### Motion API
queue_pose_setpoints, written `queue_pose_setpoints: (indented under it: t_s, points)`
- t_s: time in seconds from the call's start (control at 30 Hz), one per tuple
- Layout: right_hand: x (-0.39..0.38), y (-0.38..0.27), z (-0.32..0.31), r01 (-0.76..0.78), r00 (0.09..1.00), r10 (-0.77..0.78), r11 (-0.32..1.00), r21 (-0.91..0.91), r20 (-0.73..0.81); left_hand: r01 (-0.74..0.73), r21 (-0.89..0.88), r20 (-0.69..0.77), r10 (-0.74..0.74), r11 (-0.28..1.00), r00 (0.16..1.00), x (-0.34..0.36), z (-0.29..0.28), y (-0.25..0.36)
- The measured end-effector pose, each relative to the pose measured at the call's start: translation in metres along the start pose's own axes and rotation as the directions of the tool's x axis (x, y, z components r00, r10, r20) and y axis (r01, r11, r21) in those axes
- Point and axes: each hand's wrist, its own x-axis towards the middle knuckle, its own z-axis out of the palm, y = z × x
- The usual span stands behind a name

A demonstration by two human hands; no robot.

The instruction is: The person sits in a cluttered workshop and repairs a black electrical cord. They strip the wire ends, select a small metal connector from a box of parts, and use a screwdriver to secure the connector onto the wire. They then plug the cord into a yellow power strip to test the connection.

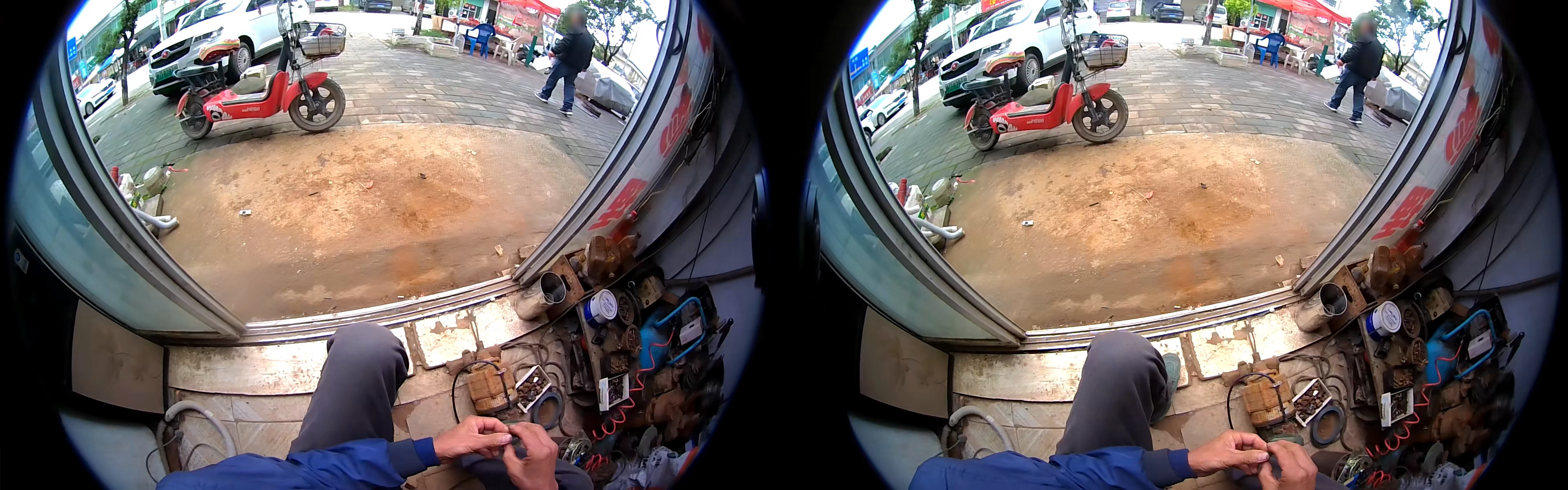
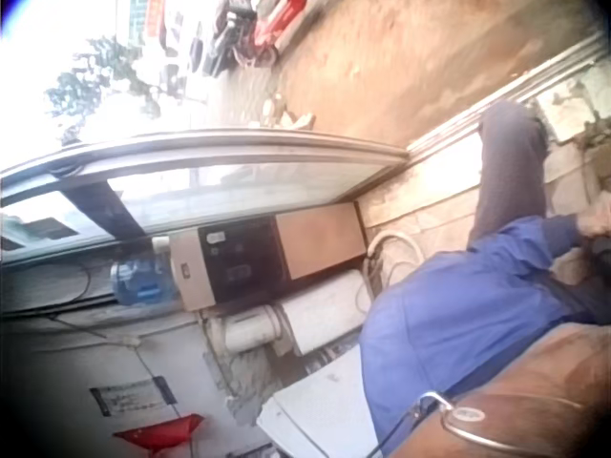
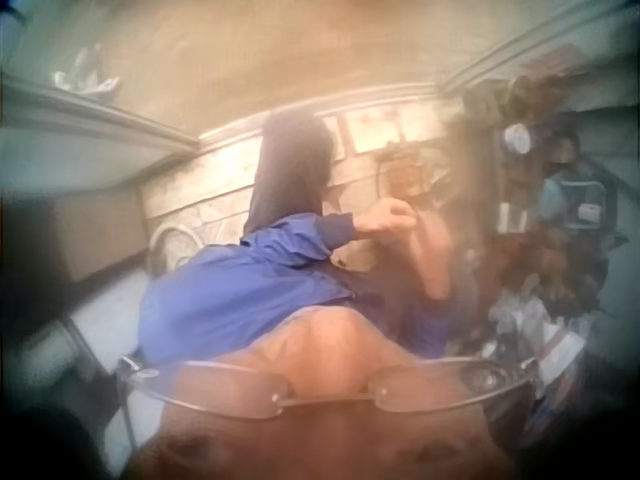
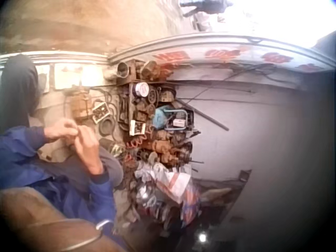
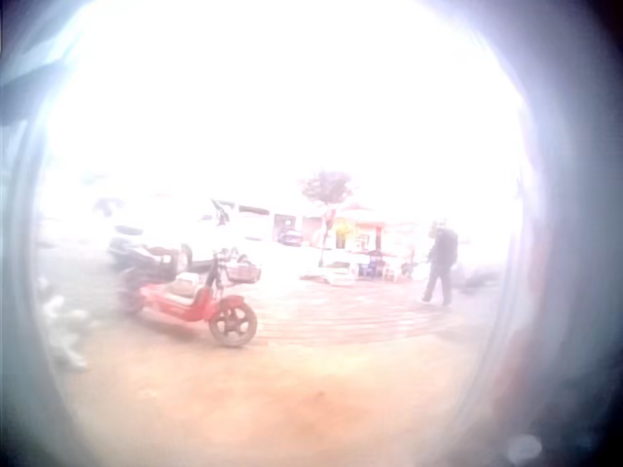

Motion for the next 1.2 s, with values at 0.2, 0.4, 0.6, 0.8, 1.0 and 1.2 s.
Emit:
queue_pose_setpoints:
  t_s: [0.2, 0.4, 0.6, 0.8, 1.0, 1.2]
  points:
    - [0.0, 0.0, -0.004, -0.006, 1.0, 0.006, 1.0, 0.015, 0.003, 0.035, 0.051, 0.0, -0.035, 0.998, 0.999, 0.016, -0.006, -0.012]
    - [-0.007, 0.006, 0.001, -0.046, 0.997, 0.045, 0.999, 0.008, 0.056, 0.074, 0.063, 0.007, -0.074, 0.995, 0.997, 0.014, -0.009, -0.018]
    - [-0.014, 0.005, -0.003, -0.103, 0.991, 0.1, 0.994, 0.035, 0.091, 0.084, 0.095, 0.06, -0.09, 0.992, 0.994, 0.017, -0.008, -0.021]
    - [-0.012, 0.021, -0.001, -0.117, 0.992, 0.12, 0.991, 0.06, -0.038, 0.103, -0.008, 0.026, -0.103, 0.995, 0.994, 0.007, -0.006, -0.005]
    - [-0.014, 0.036, 0.002, -0.229, 0.967, 0.247, 0.948, 0.223, -0.058, -0.027, 0.123, -0.029, 0.031, 0.992, 0.999, 0.002, 0.002, 0.016]
    - [-0.028, 0.038, 0.008, -0.22, 0.964, 0.252, 0.937, 0.273, -0.088, -0.014, 0.136, -0.045, 0.021, 0.991, 0.999, 0.003, 0.007, 0.015]
